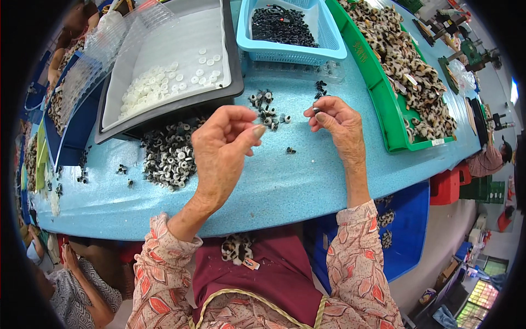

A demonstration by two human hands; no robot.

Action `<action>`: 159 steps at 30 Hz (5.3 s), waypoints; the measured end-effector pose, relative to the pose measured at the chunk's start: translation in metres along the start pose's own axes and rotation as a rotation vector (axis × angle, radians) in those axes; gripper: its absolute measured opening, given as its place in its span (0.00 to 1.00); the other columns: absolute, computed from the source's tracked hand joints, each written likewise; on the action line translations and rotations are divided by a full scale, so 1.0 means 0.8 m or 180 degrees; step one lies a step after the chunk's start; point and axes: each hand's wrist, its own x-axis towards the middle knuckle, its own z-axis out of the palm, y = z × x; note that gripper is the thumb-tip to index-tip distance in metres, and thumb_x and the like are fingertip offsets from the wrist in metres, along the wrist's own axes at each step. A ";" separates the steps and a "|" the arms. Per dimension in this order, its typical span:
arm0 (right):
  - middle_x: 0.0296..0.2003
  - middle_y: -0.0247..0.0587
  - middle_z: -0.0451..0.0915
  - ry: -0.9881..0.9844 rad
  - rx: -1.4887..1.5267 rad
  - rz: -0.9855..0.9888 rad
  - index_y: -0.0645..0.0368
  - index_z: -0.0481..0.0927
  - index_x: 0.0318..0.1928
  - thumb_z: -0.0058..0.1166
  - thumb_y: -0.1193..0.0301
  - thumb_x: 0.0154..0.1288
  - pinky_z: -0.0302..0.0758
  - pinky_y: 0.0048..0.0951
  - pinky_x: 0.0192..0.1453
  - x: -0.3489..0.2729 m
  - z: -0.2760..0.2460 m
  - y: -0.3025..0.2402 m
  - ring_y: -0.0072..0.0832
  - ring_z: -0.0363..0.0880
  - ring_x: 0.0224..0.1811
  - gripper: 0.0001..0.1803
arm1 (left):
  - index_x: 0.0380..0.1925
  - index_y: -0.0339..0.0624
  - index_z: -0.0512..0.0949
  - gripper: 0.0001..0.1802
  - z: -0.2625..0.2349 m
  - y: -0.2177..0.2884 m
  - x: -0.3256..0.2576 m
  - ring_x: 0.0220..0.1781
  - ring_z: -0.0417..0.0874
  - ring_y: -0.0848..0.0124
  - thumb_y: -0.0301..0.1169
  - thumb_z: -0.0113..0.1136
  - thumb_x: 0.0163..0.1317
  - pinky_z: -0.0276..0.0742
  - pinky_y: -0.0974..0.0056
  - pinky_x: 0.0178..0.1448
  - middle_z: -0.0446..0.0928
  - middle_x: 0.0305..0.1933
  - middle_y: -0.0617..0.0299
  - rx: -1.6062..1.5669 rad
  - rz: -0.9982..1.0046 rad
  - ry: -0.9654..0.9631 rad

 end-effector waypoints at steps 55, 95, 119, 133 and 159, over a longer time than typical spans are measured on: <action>0.33 0.41 0.82 0.0428 0.0443 0.0374 0.69 0.80 0.41 0.58 0.83 0.58 0.81 0.21 0.39 -0.064 0.020 0.010 0.23 0.82 0.34 0.09 | 0.37 0.42 0.80 0.09 -0.025 -0.051 0.018 0.32 0.80 0.62 0.21 0.61 0.54 0.76 0.60 0.38 0.77 0.32 0.59 0.2895 0.1467 -0.0013; 0.31 0.33 0.83 0.0308 -0.0274 0.0548 0.62 0.83 0.39 0.58 0.80 0.58 0.77 0.18 0.34 -0.068 0.023 0.006 0.16 0.79 0.30 0.08 | 0.38 0.41 0.80 0.09 0.014 -0.051 0.059 0.31 0.83 0.59 0.24 0.62 0.55 0.78 0.59 0.36 0.79 0.35 0.57 0.3126 0.1611 -0.0119; 0.36 0.37 0.79 0.0263 0.0150 0.0310 0.65 0.80 0.44 0.54 0.83 0.61 0.80 0.20 0.40 -0.068 0.022 0.004 0.21 0.80 0.36 0.11 | 0.34 0.44 0.82 0.08 -0.026 -0.050 0.042 0.29 0.82 0.64 0.25 0.65 0.53 0.77 0.62 0.35 0.80 0.33 0.57 0.3033 0.1540 0.0053; 0.35 0.37 0.82 0.0249 0.0106 0.0214 0.62 0.84 0.39 0.58 0.81 0.59 0.79 0.19 0.37 -0.070 0.019 0.009 0.19 0.80 0.32 0.08 | 0.35 0.43 0.83 0.07 -0.003 -0.053 0.060 0.32 0.82 0.64 0.28 0.64 0.54 0.77 0.60 0.36 0.79 0.32 0.60 0.3303 0.1427 -0.0332; 0.28 0.34 0.81 0.0331 0.0038 0.0430 0.64 0.80 0.38 0.59 0.81 0.58 0.78 0.18 0.31 -0.041 0.072 -0.004 0.16 0.78 0.28 0.07 | 0.36 0.41 0.80 0.10 0.004 -0.049 0.042 0.35 0.83 0.57 0.27 0.64 0.53 0.78 0.56 0.37 0.79 0.37 0.56 0.3161 0.1312 -0.0208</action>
